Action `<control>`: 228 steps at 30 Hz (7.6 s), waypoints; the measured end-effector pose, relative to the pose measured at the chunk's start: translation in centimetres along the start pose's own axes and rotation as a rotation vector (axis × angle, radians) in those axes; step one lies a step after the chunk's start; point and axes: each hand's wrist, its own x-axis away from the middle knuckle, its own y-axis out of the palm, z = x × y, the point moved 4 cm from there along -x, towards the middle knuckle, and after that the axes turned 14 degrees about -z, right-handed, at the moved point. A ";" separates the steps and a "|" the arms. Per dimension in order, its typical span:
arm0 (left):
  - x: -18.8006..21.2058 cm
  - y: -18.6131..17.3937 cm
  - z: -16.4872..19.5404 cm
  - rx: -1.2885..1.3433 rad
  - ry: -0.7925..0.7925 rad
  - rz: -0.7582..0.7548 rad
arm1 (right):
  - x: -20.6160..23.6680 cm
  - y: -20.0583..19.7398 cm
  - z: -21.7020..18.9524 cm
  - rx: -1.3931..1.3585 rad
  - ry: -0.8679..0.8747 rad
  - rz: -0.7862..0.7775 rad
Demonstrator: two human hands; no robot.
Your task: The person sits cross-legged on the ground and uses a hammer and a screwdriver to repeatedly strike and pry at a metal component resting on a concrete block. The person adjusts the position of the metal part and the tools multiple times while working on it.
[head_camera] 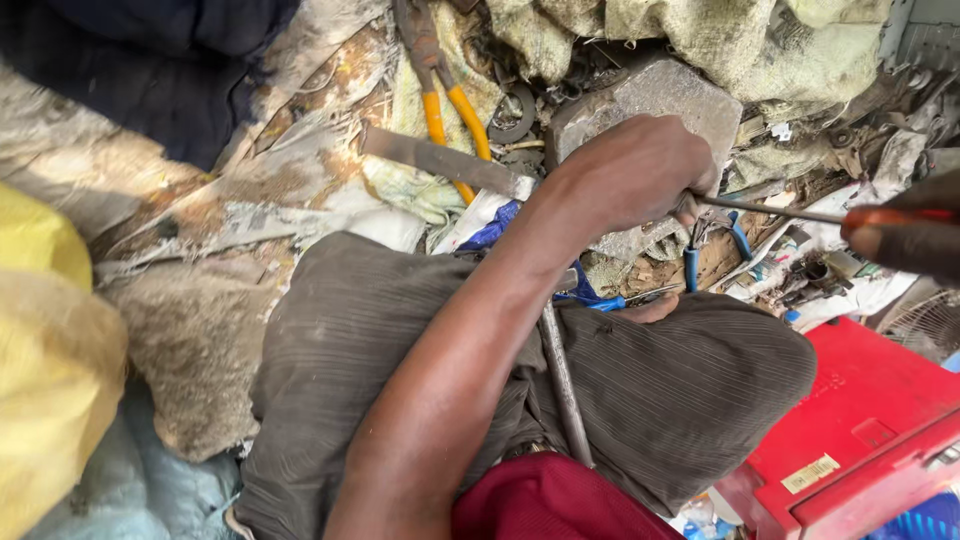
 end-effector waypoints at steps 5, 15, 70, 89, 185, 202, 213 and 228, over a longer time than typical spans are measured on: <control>-0.7 0.8 -1.2 -0.088 0.003 -0.103 | 5.5 3.9 -4.4 0.068 -0.112 0.184; -0.6 1.4 -0.1 -0.196 0.112 0.167 | 1.9 0.9 -0.9 0.130 -0.026 0.042; -0.4 -0.5 1.1 -0.312 0.110 0.089 | 4.8 2.4 -9.2 0.721 -0.324 0.450; 1.9 0.3 2.9 -0.160 0.570 0.335 | 3.0 7.6 -14.0 -0.397 -0.925 1.218; 12.4 -2.9 -9.8 -1.281 -0.823 0.253 | 1.1 27.7 -6.7 -0.048 -0.286 0.332; 5.9 -1.7 -1.1 -0.784 0.091 0.398 | -2.7 34.5 -11.2 -1.222 -0.519 -0.326; 4.9 -0.7 -2.9 -0.971 0.116 0.468 | 0.0 33.8 -12.3 -1.357 -0.512 -0.330; 4.9 -0.6 -3.0 -0.898 0.013 0.472 | 5.1 20.7 -14.2 -0.794 -0.536 0.634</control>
